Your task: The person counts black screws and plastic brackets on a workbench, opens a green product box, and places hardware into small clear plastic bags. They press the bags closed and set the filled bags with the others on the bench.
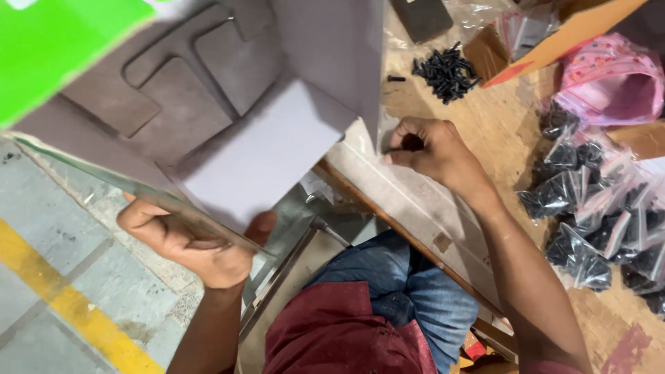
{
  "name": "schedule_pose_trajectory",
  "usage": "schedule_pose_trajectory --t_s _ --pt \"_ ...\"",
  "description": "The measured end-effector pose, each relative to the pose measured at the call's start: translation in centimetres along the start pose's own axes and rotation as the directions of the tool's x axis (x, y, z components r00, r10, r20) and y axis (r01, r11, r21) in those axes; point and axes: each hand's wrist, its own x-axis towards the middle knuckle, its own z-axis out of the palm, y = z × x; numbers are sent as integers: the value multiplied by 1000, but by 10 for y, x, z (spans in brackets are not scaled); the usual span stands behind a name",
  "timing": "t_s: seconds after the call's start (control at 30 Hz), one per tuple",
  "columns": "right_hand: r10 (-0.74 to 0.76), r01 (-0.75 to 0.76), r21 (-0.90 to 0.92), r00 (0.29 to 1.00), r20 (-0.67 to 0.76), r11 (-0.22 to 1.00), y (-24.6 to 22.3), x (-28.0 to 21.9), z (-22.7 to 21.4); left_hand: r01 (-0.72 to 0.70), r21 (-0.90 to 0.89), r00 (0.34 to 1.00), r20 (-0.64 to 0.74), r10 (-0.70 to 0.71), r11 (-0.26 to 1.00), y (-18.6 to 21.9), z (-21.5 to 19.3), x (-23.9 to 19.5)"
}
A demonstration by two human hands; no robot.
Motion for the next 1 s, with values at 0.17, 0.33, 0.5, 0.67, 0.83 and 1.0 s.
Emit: schedule_pose_trajectory --t_s 0.17,0.33,0.5,0.67,0.83,1.0 --pt "-221 224 122 975 -38 967 3 22 47 -96 71 995 -2 97 993 6 2 5" --pt "-108 123 -323 992 64 938 -27 23 49 260 -202 966 55 -254 944 14 -1 -1" --pt "-46 47 -80 999 6 996 -45 16 45 419 -663 897 197 -396 621 16 5 0" --pt "22 -20 105 1000 -19 994 -45 14 50 418 -694 898 220 -381 586 14 8 -4" --pt "0 6 139 999 -38 990 -10 21 61 410 -703 904 226 -364 581 16 8 -5" --pt "-98 104 103 993 -58 989 24 31 57 361 -727 925 201 -322 584 11 12 -2"
